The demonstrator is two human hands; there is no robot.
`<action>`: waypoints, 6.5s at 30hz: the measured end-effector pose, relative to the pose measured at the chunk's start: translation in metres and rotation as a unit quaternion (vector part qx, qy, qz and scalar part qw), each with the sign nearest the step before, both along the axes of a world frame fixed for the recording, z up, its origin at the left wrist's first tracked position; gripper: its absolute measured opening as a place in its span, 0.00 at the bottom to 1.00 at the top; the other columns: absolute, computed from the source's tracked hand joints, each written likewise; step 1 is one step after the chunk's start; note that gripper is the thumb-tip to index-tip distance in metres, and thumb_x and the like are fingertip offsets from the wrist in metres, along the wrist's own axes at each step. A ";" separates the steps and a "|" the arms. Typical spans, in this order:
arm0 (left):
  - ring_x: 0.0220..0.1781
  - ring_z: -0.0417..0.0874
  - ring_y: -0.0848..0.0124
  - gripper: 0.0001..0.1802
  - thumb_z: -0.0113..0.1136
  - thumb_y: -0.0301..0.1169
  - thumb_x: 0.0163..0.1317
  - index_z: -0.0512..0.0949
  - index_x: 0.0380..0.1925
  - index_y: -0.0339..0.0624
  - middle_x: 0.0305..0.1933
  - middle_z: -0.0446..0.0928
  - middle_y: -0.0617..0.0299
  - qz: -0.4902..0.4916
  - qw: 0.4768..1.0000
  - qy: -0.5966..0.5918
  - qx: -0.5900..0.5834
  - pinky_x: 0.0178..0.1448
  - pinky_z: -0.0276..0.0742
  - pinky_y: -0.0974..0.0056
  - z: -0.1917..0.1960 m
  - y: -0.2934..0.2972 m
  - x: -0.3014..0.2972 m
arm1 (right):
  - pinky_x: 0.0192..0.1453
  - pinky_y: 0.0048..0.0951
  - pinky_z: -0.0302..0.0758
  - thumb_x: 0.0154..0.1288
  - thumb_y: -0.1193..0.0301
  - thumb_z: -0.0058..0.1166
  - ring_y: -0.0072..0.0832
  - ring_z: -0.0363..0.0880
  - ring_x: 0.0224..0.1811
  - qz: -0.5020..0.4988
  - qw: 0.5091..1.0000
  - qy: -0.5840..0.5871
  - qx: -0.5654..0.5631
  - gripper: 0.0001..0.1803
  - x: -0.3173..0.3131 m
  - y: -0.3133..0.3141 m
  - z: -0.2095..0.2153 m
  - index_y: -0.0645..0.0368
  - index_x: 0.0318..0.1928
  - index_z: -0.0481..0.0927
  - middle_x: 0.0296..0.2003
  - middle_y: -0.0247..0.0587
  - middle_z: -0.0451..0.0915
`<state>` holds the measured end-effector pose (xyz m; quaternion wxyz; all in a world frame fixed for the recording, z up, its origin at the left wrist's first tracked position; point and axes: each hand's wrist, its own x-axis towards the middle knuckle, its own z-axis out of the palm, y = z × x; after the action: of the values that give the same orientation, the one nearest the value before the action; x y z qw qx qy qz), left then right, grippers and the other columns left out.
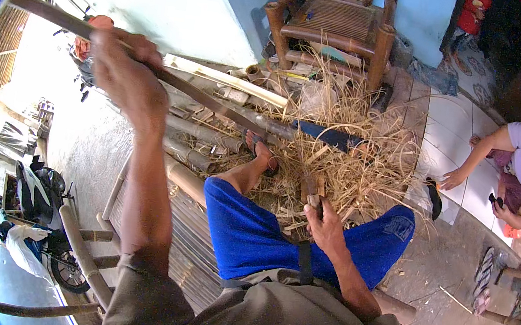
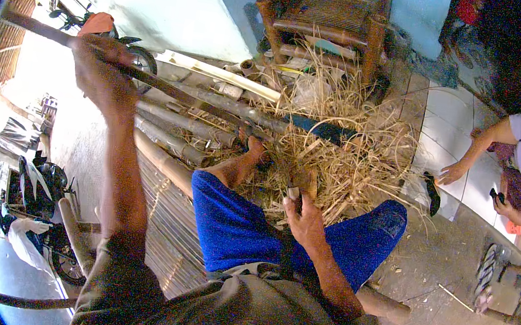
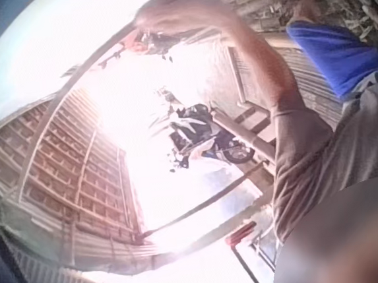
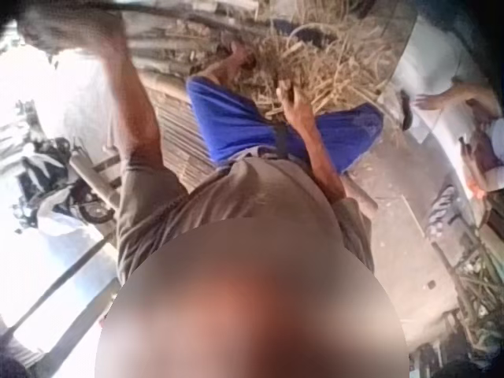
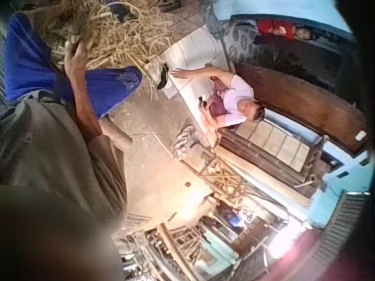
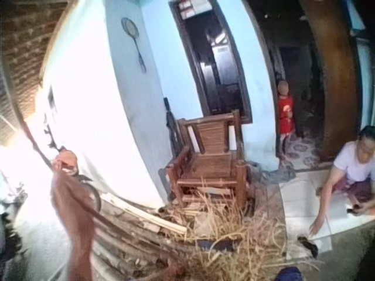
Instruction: The person splits bamboo strips using a knife and a wooden mallet, then places the strips into a bamboo frame. The person repeatedly strikes the knife to split the bamboo and arranges the resulting strips within the frame.
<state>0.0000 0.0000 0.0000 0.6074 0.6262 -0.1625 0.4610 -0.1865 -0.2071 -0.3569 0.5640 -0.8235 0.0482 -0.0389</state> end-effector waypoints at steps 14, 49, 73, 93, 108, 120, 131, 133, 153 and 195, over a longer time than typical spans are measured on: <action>0.16 0.56 0.79 0.28 0.40 0.57 0.76 0.65 0.25 0.46 0.17 0.58 0.69 -0.016 0.991 0.037 -0.130 0.18 0.53 0.72 -0.017 0.006 -0.050 | 0.49 0.53 0.76 0.73 0.52 0.49 0.63 0.80 0.43 0.129 0.975 -0.105 0.147 0.24 0.047 0.076 0.167 0.63 0.50 0.74 0.38 0.64 0.80; 0.15 0.51 0.79 0.30 0.38 0.62 0.74 0.61 0.22 0.51 0.16 0.54 0.71 0.066 0.988 0.064 -0.128 0.17 0.47 0.73 -0.039 0.051 -0.023 | 0.26 0.42 0.77 0.73 0.48 0.49 0.43 0.82 0.22 0.118 0.983 0.091 0.107 0.25 0.108 0.097 0.046 0.60 0.47 0.75 0.23 0.50 0.80; 0.17 0.54 0.78 0.30 0.37 0.60 0.75 0.61 0.22 0.50 0.18 0.55 0.70 -0.007 0.980 0.153 -0.127 0.19 0.49 0.72 -0.100 -0.049 -0.047 | 0.28 0.48 0.77 0.74 0.48 0.47 0.52 0.81 0.25 0.045 0.998 0.006 0.050 0.25 0.047 0.055 0.084 0.61 0.42 0.74 0.22 0.53 0.79; 0.16 0.52 0.77 0.31 0.38 0.61 0.74 0.57 0.20 0.49 0.17 0.54 0.69 0.041 0.981 0.159 -0.101 0.20 0.47 0.69 -0.093 -0.060 -0.042 | 0.30 0.51 0.78 0.73 0.47 0.48 0.57 0.82 0.28 0.010 0.994 -0.015 -0.104 0.27 0.062 0.050 0.089 0.62 0.46 0.75 0.25 0.60 0.80; 0.18 0.58 0.76 0.10 0.36 0.32 0.73 0.55 0.30 0.48 0.21 0.55 0.68 0.266 0.913 -0.015 0.308 0.18 0.50 0.69 -0.100 -0.043 -0.022 | 0.36 0.51 0.79 0.71 0.47 0.51 0.58 0.83 0.31 0.055 0.998 -0.015 -0.023 0.29 0.060 0.048 0.058 0.64 0.50 0.77 0.26 0.62 0.80; 0.14 0.48 0.80 0.23 0.42 0.49 0.76 0.57 0.21 0.53 0.15 0.52 0.71 0.142 0.981 0.123 -0.053 0.16 0.45 0.71 -0.093 -0.006 0.028 | 0.31 0.48 0.78 0.73 0.40 0.42 0.46 0.82 0.25 0.066 0.994 0.075 -0.041 0.33 0.107 0.048 -0.058 0.62 0.43 0.79 0.24 0.52 0.81; 0.17 0.50 0.78 0.23 0.43 0.49 0.77 0.59 0.23 0.51 0.18 0.56 0.71 0.179 0.970 0.162 -0.012 0.18 0.46 0.70 -0.112 0.063 0.070 | 0.38 0.52 0.80 0.71 0.48 0.51 0.53 0.83 0.29 0.044 0.976 0.173 -0.123 0.27 0.119 0.036 -0.161 0.64 0.43 0.79 0.26 0.58 0.81; 0.16 0.50 0.78 0.23 0.43 0.48 0.76 0.59 0.23 0.51 0.18 0.55 0.71 0.127 0.976 0.176 -0.011 0.18 0.45 0.70 -0.114 0.074 0.073 | 0.37 0.52 0.79 0.72 0.48 0.49 0.53 0.82 0.29 -0.066 0.971 0.176 -0.146 0.28 0.119 0.021 -0.170 0.66 0.37 0.77 0.25 0.57 0.81; 0.15 0.49 0.79 0.28 0.40 0.57 0.76 0.60 0.23 0.51 0.17 0.52 0.71 0.126 0.968 0.158 -0.152 0.17 0.46 0.71 -0.115 0.065 0.056 | 0.35 0.49 0.78 0.71 0.37 0.41 0.49 0.83 0.27 0.069 0.949 0.246 -0.184 0.36 0.114 0.002 -0.124 0.61 0.45 0.80 0.23 0.52 0.81; 0.19 0.61 0.76 0.32 0.34 0.64 0.72 0.70 0.28 0.48 0.21 0.63 0.69 0.028 0.944 0.202 -0.259 0.22 0.60 0.69 -0.098 0.060 0.014 | 0.45 0.45 0.79 0.70 0.41 0.47 0.50 0.84 0.41 -0.031 0.941 0.309 -0.133 0.33 0.072 -0.018 -0.180 0.62 0.47 0.79 0.36 0.56 0.84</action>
<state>0.0136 0.0605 -0.0976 0.7554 0.5317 0.1060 0.3680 -0.1140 -0.2251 -0.5366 0.4054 -0.8604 0.2401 0.1942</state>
